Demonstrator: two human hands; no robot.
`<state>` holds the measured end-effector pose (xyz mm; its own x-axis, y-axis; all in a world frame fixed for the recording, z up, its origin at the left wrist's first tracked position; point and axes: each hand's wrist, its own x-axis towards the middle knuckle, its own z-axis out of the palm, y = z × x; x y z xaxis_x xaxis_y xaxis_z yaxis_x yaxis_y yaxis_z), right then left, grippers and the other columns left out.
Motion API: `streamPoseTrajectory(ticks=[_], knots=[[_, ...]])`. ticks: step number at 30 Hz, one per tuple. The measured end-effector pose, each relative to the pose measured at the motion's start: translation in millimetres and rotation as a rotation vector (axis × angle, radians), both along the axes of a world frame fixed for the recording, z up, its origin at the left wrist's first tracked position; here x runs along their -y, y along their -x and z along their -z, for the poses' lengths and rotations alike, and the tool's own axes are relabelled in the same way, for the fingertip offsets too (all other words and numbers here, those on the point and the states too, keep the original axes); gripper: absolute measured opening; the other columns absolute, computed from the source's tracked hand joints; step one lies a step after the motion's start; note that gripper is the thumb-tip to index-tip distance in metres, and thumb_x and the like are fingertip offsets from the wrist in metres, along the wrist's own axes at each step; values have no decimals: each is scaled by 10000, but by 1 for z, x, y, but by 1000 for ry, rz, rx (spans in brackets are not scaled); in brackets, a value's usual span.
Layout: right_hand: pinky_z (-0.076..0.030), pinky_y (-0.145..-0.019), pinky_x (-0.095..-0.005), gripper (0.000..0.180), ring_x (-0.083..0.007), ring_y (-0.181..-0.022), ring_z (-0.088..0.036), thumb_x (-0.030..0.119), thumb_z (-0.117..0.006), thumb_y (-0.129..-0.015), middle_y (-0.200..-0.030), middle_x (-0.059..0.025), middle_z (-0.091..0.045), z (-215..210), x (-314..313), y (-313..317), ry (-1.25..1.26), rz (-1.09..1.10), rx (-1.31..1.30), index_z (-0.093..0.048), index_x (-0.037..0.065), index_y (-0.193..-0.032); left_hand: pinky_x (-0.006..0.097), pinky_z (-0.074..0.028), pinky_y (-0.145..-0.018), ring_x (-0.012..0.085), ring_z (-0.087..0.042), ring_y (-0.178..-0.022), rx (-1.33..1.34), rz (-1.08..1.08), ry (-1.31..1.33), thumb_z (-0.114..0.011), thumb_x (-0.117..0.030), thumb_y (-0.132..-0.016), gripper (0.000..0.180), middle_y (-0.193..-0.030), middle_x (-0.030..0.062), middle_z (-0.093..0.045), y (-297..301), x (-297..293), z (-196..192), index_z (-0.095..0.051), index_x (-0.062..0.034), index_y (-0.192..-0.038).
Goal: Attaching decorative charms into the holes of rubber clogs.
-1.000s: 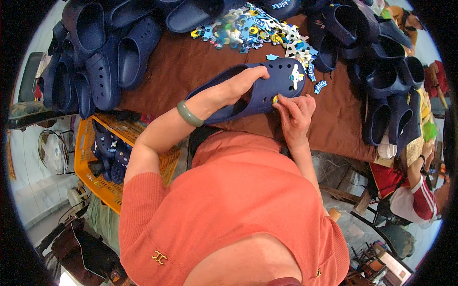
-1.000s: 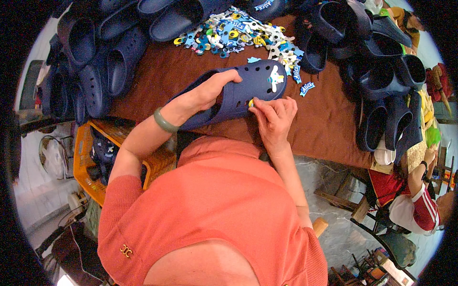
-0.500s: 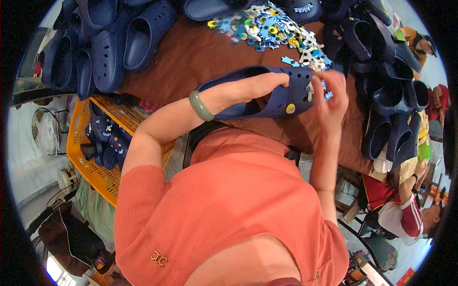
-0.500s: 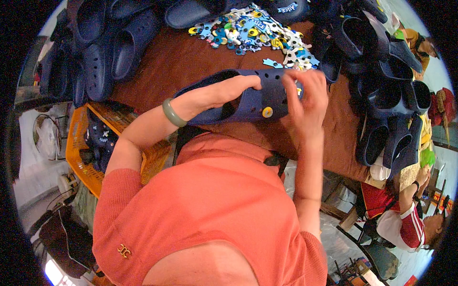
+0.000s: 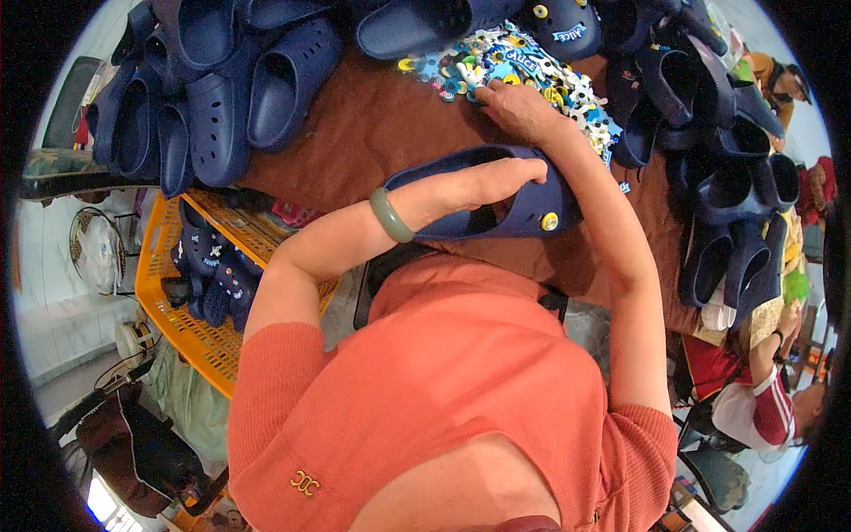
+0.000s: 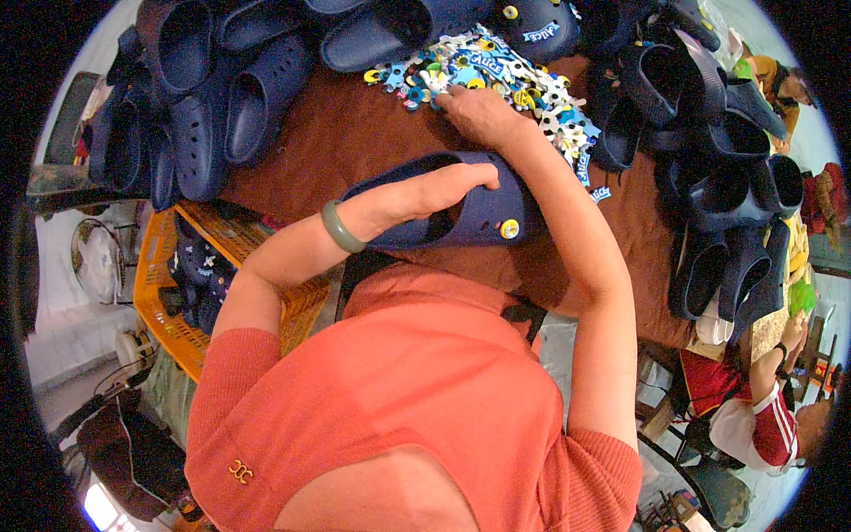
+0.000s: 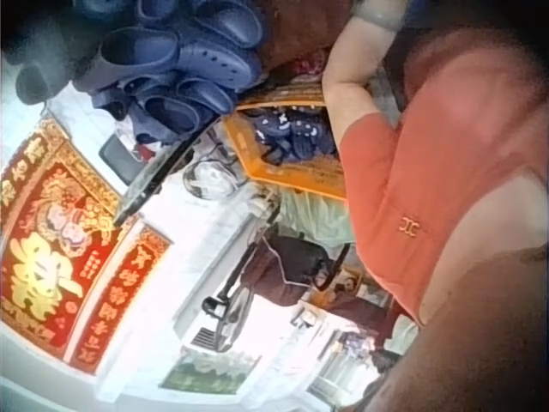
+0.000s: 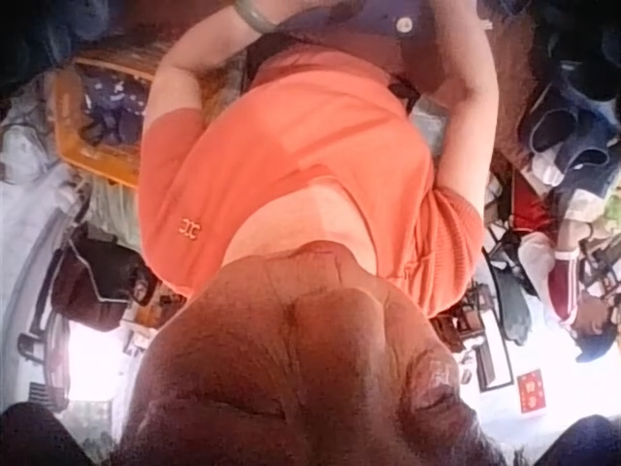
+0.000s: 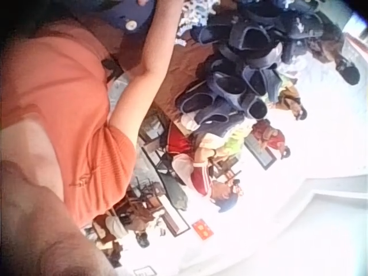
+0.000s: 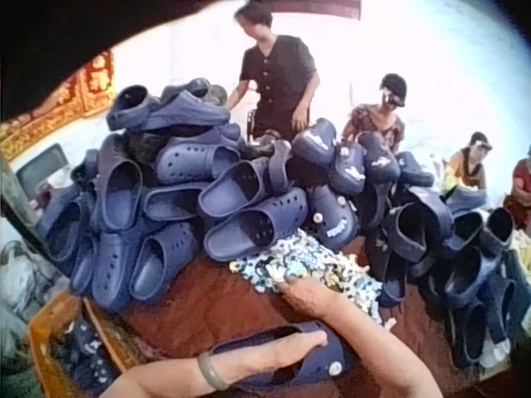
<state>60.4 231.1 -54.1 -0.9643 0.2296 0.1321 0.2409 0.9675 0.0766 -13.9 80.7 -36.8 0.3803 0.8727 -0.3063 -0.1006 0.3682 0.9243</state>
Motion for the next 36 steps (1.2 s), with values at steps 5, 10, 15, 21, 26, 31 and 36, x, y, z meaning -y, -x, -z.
streamPoseTrajectory(ticks=[5,10,15,21,26,31,36], knots=[[-528,-599,-420,246,-334,-766,-633,134,-575,-840,-914,-146,-569,-2,3,-5,15,28,-7,-522,66,-1071,260,-401,-709,78,-494,-764,-19,5,23,-494,-288,-871,257,-836,-17,-596,-1,-1,2,-630,-72,-844],[-522,-697,-434,268,-349,-854,-619,99,-551,-832,-933,-169,-563,-8,7,-11,51,9,30,-513,35,-1089,261,-414,-692,89,-529,-736,-3,13,28,-507,-275,-861,250,-819,-9,-614,-1,2,-7,-642,-65,-846],[-505,-750,-429,240,-359,-911,-606,89,-531,-839,-949,-183,-565,-2,3,-13,175,33,-23,-514,12,-1065,257,-416,-674,92,-535,-717,-14,32,70,-512,-265,-857,241,-813,-4,-621,-3,-1,-2,-647,-67,-834],[-500,-747,-431,199,-355,-926,-605,61,-554,-824,-966,-188,-595,-25,13,-19,129,113,-41,-534,16,-1017,255,-417,-679,93,-536,-721,-12,32,62,-500,-257,-863,252,-814,1,-627,-3,0,-3,-655,-62,-828],[-507,-727,-392,172,-320,-854,-628,29,-628,-797,-940,-138,-637,-72,57,-48,253,157,-551,-608,30,-967,265,-424,-733,106,-549,-789,-73,20,-43,-474,-258,-895,283,-883,18,-638,-2,-3,4,-657,-43,-895],[-513,-713,-348,208,-288,-829,-626,-20,-696,-734,-947,-123,-643,-55,126,-90,318,281,-823,-641,31,-928,314,-428,-889,136,-550,-973,-41,-31,-101,-375,-274,-989,362,-1081,63,-620,1,-7,26,-598,-19,-1117],[-519,-694,-357,261,-283,-807,-616,-36,-721,-668,-914,-98,-631,-27,157,-103,182,125,-862,-653,33,-910,307,-416,-922,140,-537,-1027,-213,-23,-200,-339,-341,-1013,458,-1148,99,-603,3,-2,-3,-572,23,-1165]])
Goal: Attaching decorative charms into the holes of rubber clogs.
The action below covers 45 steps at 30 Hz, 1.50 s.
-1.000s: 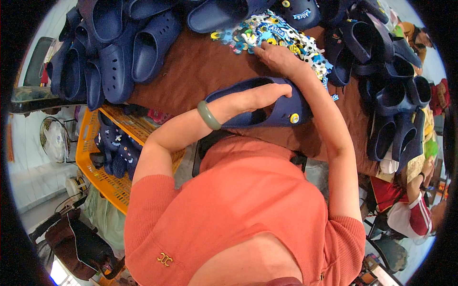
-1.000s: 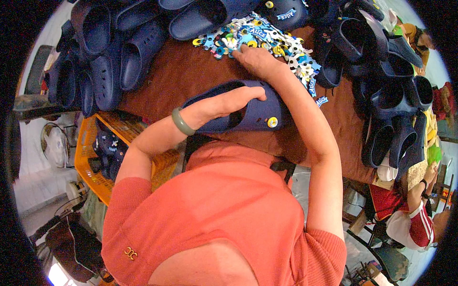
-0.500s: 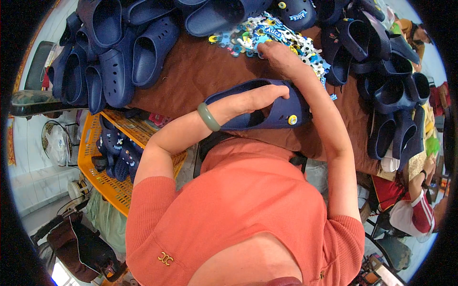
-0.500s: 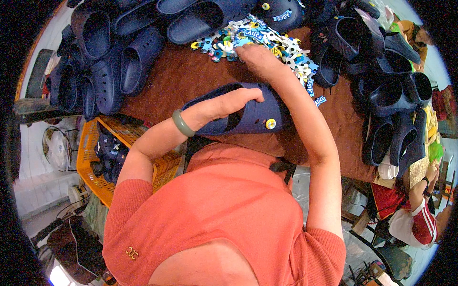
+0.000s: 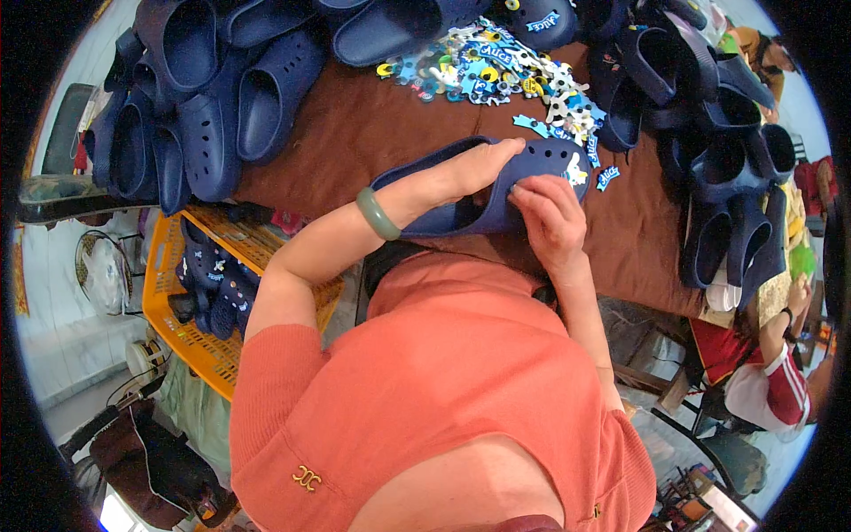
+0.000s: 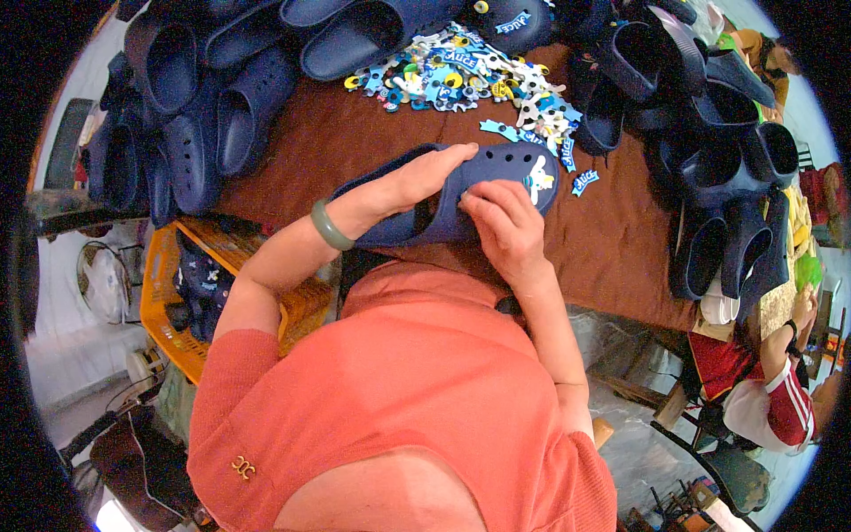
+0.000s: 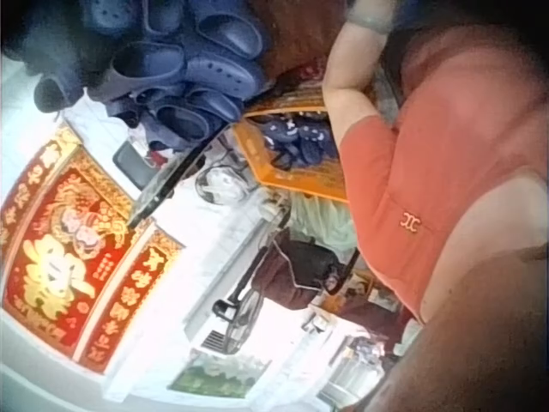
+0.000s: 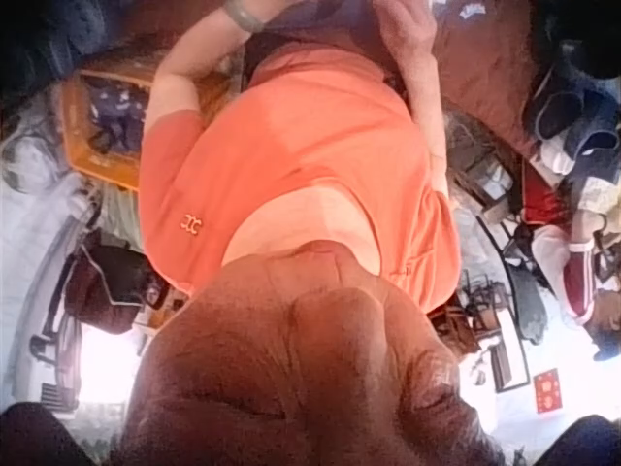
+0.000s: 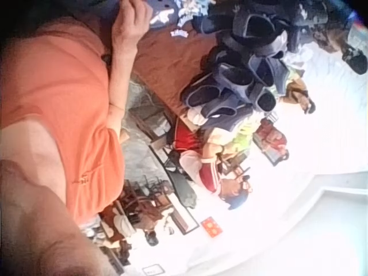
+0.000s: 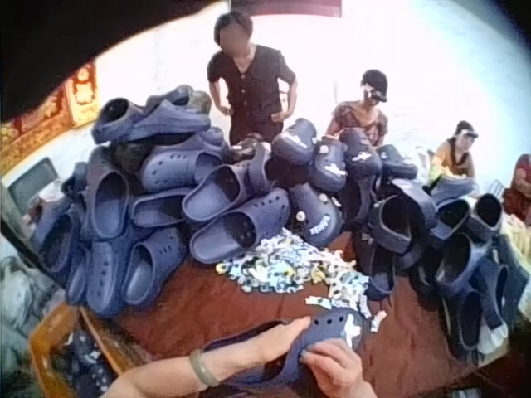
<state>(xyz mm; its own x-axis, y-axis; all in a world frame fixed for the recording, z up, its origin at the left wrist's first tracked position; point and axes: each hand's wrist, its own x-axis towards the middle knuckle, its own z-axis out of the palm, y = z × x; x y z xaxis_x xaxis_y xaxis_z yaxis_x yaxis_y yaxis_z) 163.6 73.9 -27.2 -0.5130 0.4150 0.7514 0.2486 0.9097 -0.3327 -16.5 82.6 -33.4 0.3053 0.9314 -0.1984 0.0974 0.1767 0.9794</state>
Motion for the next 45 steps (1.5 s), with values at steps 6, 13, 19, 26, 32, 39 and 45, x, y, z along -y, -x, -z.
streamPoseTrajectory(ticks=[6,13,19,26,32,39,45], knots=[[-528,-706,-358,238,-277,-826,-619,3,-690,-668,-966,-108,-629,30,10,-12,-133,-118,-9,-668,3,-904,289,-467,-785,122,-570,-857,3,20,233,-413,-413,-984,482,-989,50,-642,2,-4,2,-629,6,-1081],[-529,-712,-346,270,-277,-811,-627,-11,-684,-676,-950,-113,-634,29,13,-13,-105,-164,-38,-662,-6,-945,250,-458,-681,50,-521,-803,20,253,-207,-655,-297,-897,322,-877,-13,-627,15,26,-29,-658,4,-1012],[-524,-714,-339,296,-278,-813,-638,-103,-688,-730,-937,-126,-653,25,15,-9,19,-37,-172,-625,4,-998,298,-413,-583,64,-451,-688,-389,144,-204,-598,-300,-932,346,-722,18,-548,12,46,-13,-607,45,-898],[-505,-703,-349,285,-271,-809,-632,-86,-688,-725,-925,-114,-647,25,12,-11,-4,55,-202,-626,17,-983,395,-410,-566,211,-481,-608,-314,-90,-388,-621,-336,-883,399,-697,198,-543,-6,58,2,-523,46,-827],[-521,-735,-358,272,-278,-829,-632,-89,-677,-721,-944,-121,-642,26,17,-7,-8,24,-182,-651,4,-975,358,-396,-571,138,-466,-653,-222,-85,-244,-631,-305,-857,371,-672,118,-491,-2,60,-16,-528,39,-763],[-527,-767,-377,290,-285,-868,-624,-60,-726,-690,-977,-119,-637,28,20,-11,-28,8,-132,-664,-6,-969,309,-356,-554,83,-408,-665,-111,-62,-236,-614,-280,-853,348,-662,9,-429,3,57,-9,-498,5,-691],[-511,-802,-403,309,-265,-905,-600,15,-777,-668,-984,-83,-637,27,17,-14,-61,22,-89,-673,19,-960,286,-334,-530,60,-385,-644,-116,-66,-248,-625,-255,-868,342,-650,-7,-404,7,54,1,-470,-12,-683]])
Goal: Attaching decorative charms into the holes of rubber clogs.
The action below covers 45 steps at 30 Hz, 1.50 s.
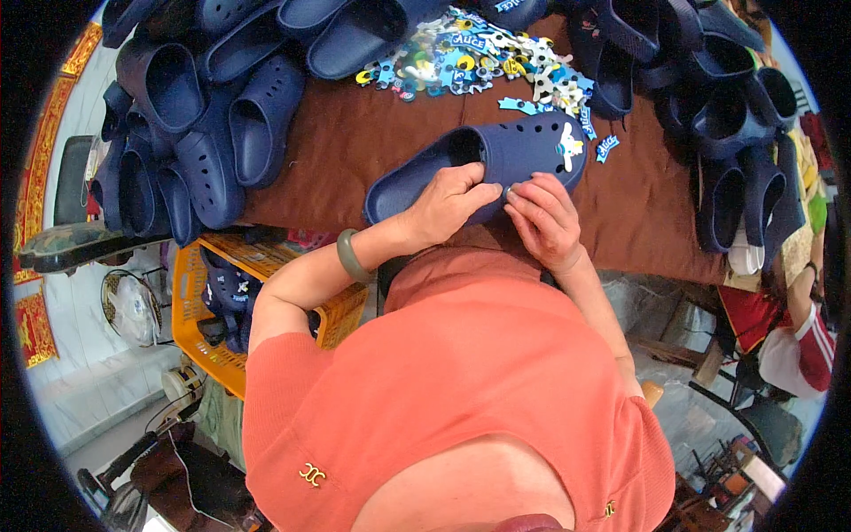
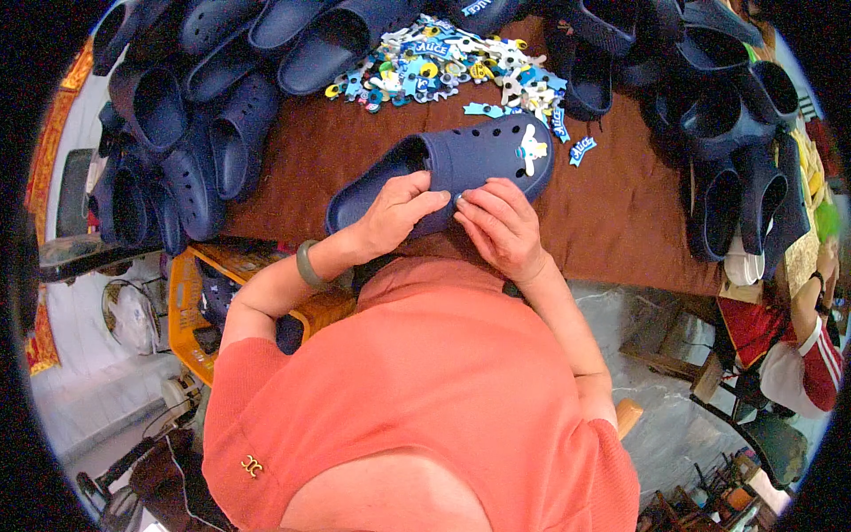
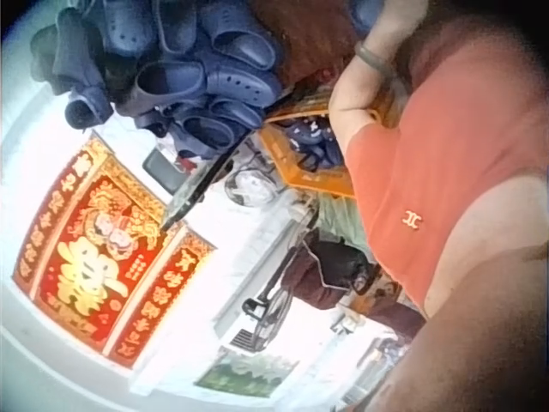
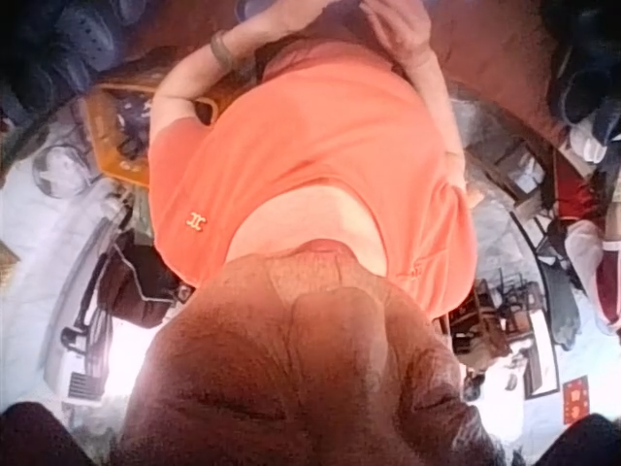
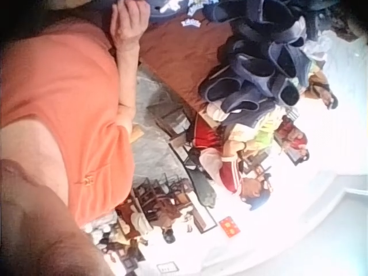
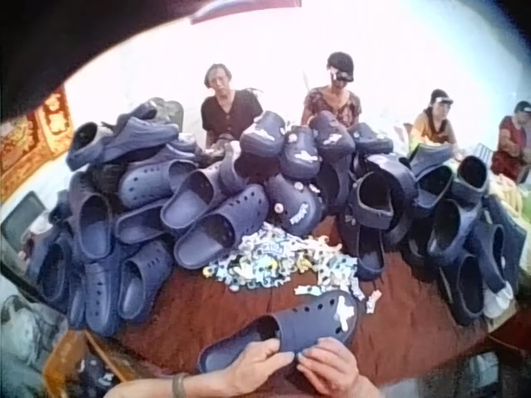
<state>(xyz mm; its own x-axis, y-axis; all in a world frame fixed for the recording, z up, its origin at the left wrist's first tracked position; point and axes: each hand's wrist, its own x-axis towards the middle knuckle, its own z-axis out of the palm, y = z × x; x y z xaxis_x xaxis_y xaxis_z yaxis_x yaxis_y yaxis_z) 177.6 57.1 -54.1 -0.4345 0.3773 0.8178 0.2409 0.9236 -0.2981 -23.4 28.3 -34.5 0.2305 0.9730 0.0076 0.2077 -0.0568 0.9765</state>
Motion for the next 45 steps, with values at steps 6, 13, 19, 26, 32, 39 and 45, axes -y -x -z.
streamPoseTrajectory(ticks=[6,13,19,26,32,39,45], knots=[[-397,-938,-449,292,-190,-892,-592,97,-776,-688,-1017,2,-655,-1,1,-3,-62,119,94,-688,96,-966,246,-347,-502,35,-404,-616,-141,-54,-80,-645,-180,-872,226,-675,-31,-467,-9,5,-8,-526,-17,-767],[-262,-1049,-518,319,-173,-980,-562,154,-759,-701,-1077,55,-638,-8,7,1,-46,242,242,-690,124,-1010,223,-432,-612,33,-491,-718,-207,-91,74,-640,-156,-873,183,-811,-30,-583,-3,1,14,-595,4,-950],[-236,-1059,-552,314,-179,-1010,-547,148,-743,-720,-1090,55,-620,-12,11,7,-26,298,334,-687,132,-1029,306,-433,-571,96,-475,-663,55,-170,-86,-641,-223,-841,284,-675,118,-519,-8,-1,20,-550,46,-827],[-320,-1014,-491,303,-198,-966,-563,82,-733,-717,-1020,24,-644,-8,1,-1,112,164,181,-691,135,-1012,270,-460,-889,86,-556,-1002,-26,12,86,-574,-142,-929,282,-1105,23,-639,-5,0,4,-592,-8,-1176],[-364,-978,-463,282,-208,-931,-570,29,-735,-698,-983,11,-653,-4,-4,1,161,131,99,-698,131,-959,272,-437,-926,81,-534,-1042,81,36,52,-562,-161,-948,280,-1148,21,-620,-7,1,4,-589,-22,-1190],[-453,-829,-397,155,-236,-796,-593,-9,-705,-726,-852,-60,-646,-28,-21,1,249,37,42,-669,70,-854,273,-433,-931,93,-537,-1035,-62,34,7,-572,-170,-944,320,-1150,34,-618,-5,0,11,-559,-1,-1215],[-513,-716,-427,97,-327,-822,-641,74,-590,-821,-893,-145,-668,-48,-135,33,58,311,395,-643,26,-886,288,-414,-967,110,-528,-1078,-100,58,64,-569,-166,-942,359,-1185,63,-607,-6,-1,11,-528,9,-1253]])
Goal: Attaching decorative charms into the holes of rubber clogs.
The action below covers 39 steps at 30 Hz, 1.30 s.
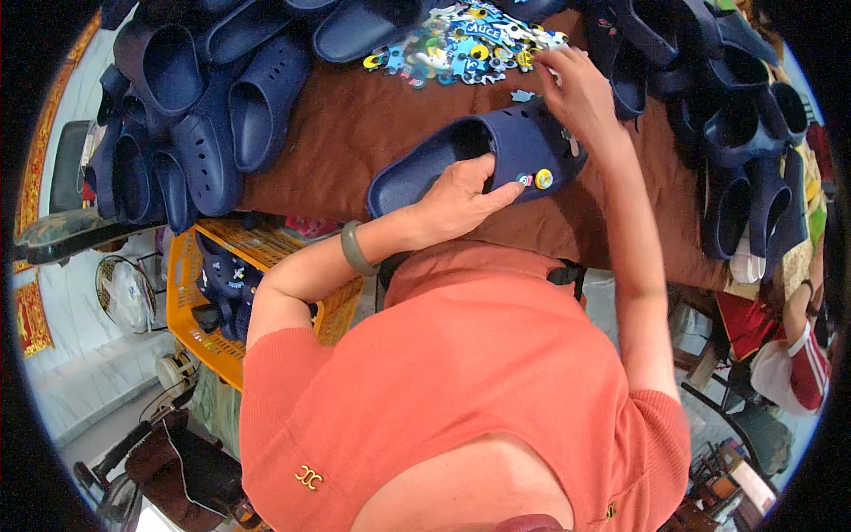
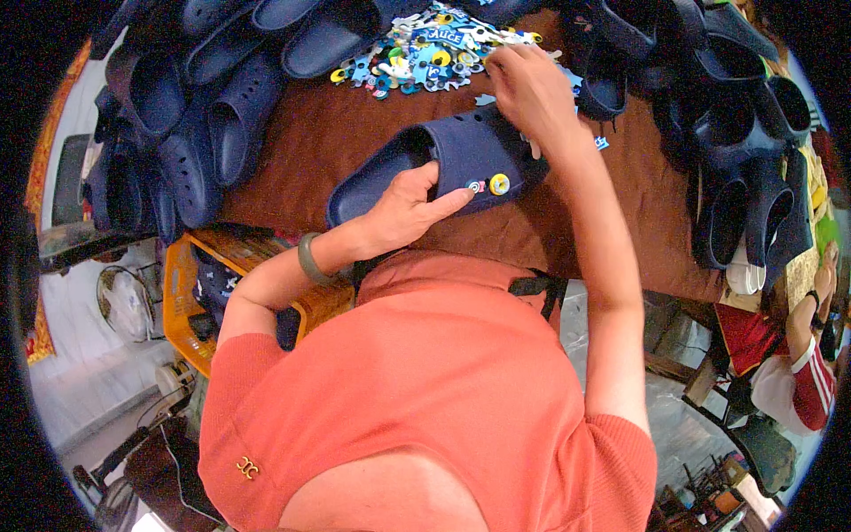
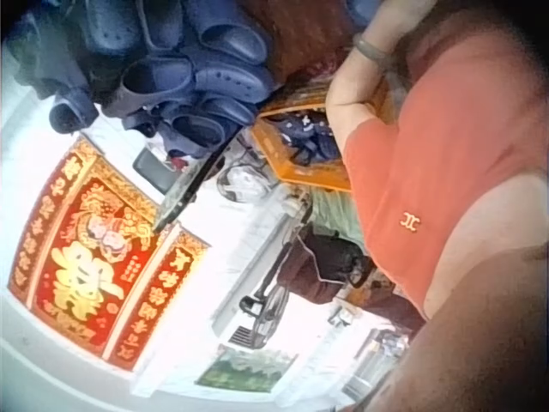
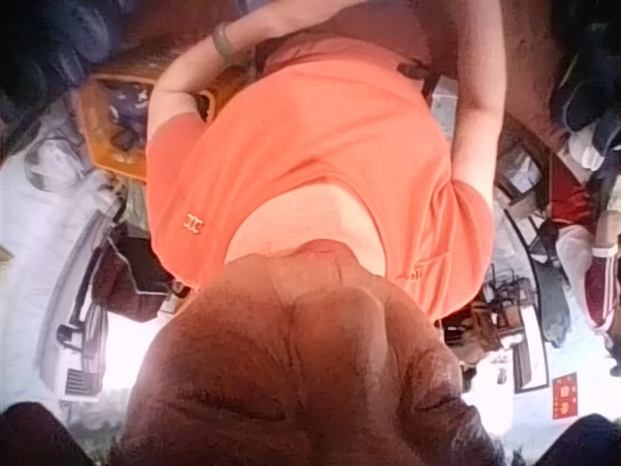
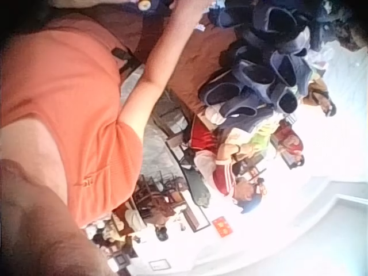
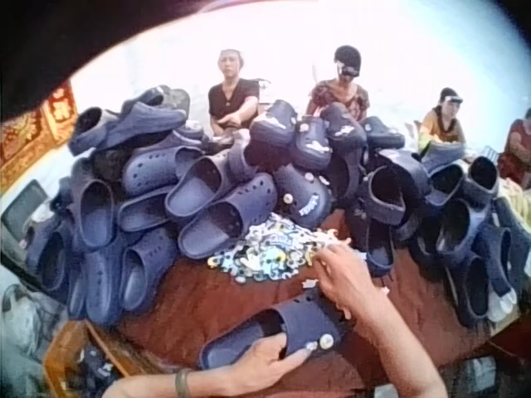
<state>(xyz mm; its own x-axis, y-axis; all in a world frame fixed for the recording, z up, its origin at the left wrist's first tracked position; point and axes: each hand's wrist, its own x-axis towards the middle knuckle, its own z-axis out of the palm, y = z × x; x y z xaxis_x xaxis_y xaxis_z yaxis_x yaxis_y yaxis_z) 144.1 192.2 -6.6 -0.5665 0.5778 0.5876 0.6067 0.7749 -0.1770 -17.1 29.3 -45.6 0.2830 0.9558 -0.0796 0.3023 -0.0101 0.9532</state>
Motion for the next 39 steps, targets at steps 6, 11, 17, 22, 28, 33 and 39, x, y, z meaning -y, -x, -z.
streamPoseTrajectory(ticks=[6,11,17,22,28,33,39], knots=[[-549,-731,-456,177,-358,-881,-667,111,-570,-808,-966,-192,-645,46,-92,40,79,159,583,-653,20,-935,306,-409,-984,135,-532,-1104,-2,22,-48,-564,-179,-944,377,-1221,75,-597,-2,-4,-7,-517,10,-1268],[-551,-713,-451,176,-356,-853,-670,94,-547,-822,-983,-199,-609,62,-85,45,-32,171,552,-619,11,-959,312,-408,-988,154,-544,-1112,-10,14,-46,-567,-187,-940,392,-1228,94,-600,-1,-3,-1,-507,2,-1278],[-543,-688,-454,144,-357,-834,-668,85,-517,-833,-976,-218,-615,76,-95,37,-50,99,359,-581,23,-945,323,-419,-980,178,-559,-1114,-104,7,-108,-554,-196,-944,387,-1219,122,-605,-2,-4,7,-505,-9,-1279],[-525,-693,-469,169,-368,-834,-651,78,-527,-822,-920,-202,-638,59,-84,41,71,145,432,-598,39,-970,325,-422,-976,172,-557,-1112,-67,16,-141,-543,-213,-952,388,-1213,117,-610,-1,-4,1,-508,-10,-1280],[-526,-708,-454,160,-347,-810,-659,126,-539,-830,-900,-158,-666,51,-83,40,2,115,375,-644,93,-947,317,-412,-981,147,-544,-1097,69,21,-62,-524,-273,-971,394,-1209,79,-610,-6,-2,-13,-529,-12,-1266],[-515,-744,-408,179,-325,-856,-647,143,-581,-843,-904,-148,-664,24,-67,27,22,75,160,-648,94,-1002,382,-458,-825,304,-612,-888,150,-10,34,-466,-511,-937,615,-951,247,-631,-6,-7,6,-588,77,-1068],[-484,-745,-287,218,-181,-825,-644,174,-632,-882,-933,-120,-684,-5,13,-14,584,-2,36,-647,24,-1040,410,-449,-758,316,-594,-791,-21,3,41,-435,-570,-923,694,-826,243,-616,-5,-10,9,-611,102,-937]])
